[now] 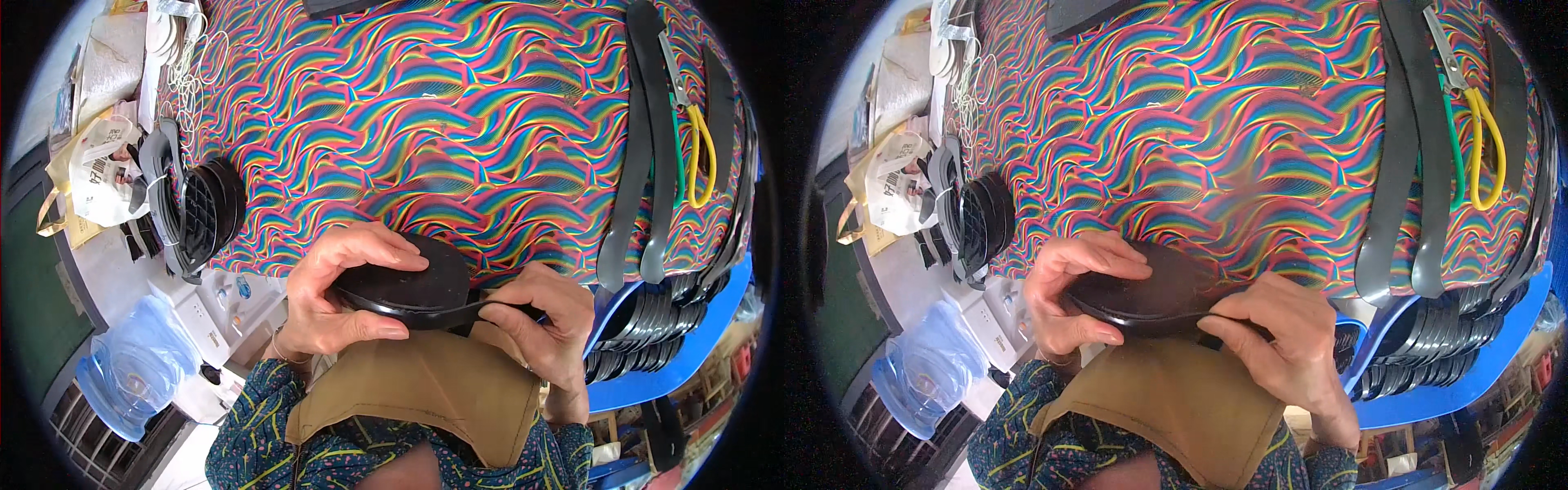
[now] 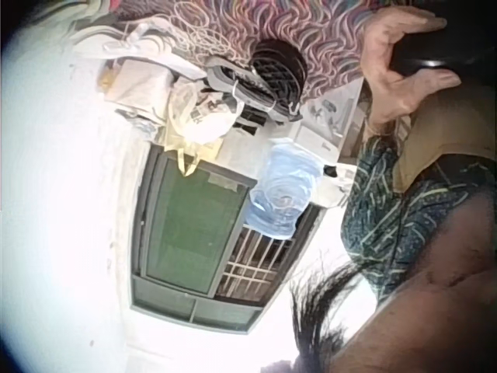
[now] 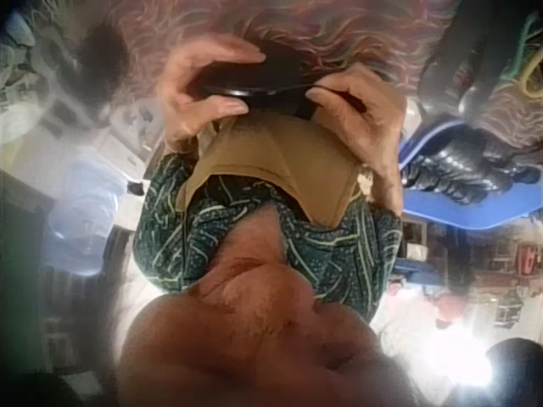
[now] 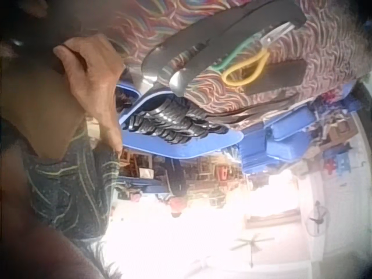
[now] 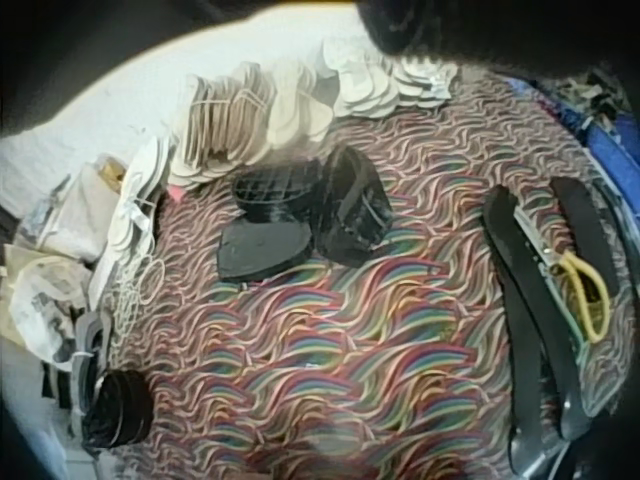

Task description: The person assembles shoe components by hand at a workbench. They pick up a black shoe sole and a flexible black strip, fit the strip into the sole's grooves, and press it into place. The person repeats this process for multiple units, handling the parts one at a time.

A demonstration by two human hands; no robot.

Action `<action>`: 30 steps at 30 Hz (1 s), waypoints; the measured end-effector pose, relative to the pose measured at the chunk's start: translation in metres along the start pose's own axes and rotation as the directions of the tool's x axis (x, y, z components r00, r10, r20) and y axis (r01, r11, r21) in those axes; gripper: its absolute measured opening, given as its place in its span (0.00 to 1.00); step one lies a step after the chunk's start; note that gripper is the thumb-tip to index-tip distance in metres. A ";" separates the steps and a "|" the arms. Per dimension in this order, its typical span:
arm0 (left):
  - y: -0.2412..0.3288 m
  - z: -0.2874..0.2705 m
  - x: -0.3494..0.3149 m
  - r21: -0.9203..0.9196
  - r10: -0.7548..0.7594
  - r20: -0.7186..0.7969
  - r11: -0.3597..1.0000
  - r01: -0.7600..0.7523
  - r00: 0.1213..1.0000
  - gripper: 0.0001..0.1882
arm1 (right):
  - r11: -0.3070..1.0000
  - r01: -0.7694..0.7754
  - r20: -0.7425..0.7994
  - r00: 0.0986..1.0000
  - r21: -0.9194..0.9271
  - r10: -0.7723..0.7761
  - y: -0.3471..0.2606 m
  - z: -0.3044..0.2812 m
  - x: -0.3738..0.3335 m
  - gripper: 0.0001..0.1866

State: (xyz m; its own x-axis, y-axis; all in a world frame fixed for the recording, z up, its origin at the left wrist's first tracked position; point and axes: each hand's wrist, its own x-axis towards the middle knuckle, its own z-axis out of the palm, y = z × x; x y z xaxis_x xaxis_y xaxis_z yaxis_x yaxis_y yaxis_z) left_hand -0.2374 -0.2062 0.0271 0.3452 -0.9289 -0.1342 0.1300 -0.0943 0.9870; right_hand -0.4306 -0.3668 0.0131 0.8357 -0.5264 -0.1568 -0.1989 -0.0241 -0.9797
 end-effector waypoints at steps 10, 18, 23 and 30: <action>-0.001 0.007 0.000 -0.038 -0.116 -0.123 0.993 0.112 0.986 0.37 | 0.995 -0.093 0.067 0.994 0.041 0.090 0.006 0.005 0.011 0.05; 0.001 -0.005 0.007 0.004 -0.094 0.059 0.996 0.094 0.994 0.35 | 0.904 -0.368 0.235 0.919 0.220 0.316 -0.005 -0.001 0.021 0.03; 0.007 0.004 0.004 0.156 -0.076 -0.021 0.985 0.078 0.997 0.39 | 0.880 -0.383 0.295 0.907 0.280 0.301 -0.002 -0.005 0.026 0.04; 0.031 -0.014 0.023 0.664 0.100 0.444 0.630 -0.402 0.890 0.21 | 0.913 -0.279 0.307 0.934 0.299 0.185 0.005 -0.003 0.026 0.08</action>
State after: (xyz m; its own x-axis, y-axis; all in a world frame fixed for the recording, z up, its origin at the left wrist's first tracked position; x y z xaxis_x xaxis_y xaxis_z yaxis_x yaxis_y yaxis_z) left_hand -0.2124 -0.2257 0.0538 -0.0928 -0.9955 0.0181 -0.6744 0.0762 0.7345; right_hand -0.4114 -0.3834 0.0047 0.9007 -0.2351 -0.3654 -0.2613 0.3788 -0.8878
